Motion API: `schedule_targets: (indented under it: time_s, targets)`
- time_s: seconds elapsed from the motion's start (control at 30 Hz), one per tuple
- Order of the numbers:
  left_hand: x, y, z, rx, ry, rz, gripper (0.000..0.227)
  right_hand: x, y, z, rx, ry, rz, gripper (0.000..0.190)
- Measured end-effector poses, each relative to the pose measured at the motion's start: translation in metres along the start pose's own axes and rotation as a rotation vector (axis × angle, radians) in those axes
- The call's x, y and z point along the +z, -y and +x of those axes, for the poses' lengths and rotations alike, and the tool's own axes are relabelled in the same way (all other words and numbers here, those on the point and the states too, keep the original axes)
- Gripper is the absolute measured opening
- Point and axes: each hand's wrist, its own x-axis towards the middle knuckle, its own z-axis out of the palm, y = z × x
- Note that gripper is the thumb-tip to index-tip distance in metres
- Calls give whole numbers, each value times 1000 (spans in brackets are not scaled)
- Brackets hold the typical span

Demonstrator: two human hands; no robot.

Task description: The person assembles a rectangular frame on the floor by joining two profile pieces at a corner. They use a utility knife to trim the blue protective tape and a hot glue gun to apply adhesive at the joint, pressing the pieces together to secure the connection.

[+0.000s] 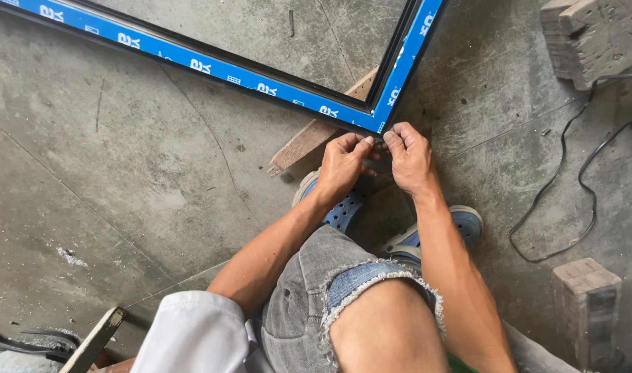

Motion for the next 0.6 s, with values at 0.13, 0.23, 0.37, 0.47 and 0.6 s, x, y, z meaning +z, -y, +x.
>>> schedule_targets:
  time_s: [0.13,0.23,0.37,0.47,0.6]
  targets:
    - [4,-8,-5,3,-29,80,23,-2,8,-3,4,2,107,19]
    - [2,-4,-3,3,-22,89,24,-1,6,-3,20,-18,149,20]
    - [7,-5,-3,-15,-45,127,22,5,-7,-3,48,-52,238,17]
    - [12,-12,-7,-12,-59,125,21,4,1,-7,42,-71,202,16]
    - [15,-10,-5,-20,-84,135,20,8,6,-10,91,-58,127,14]
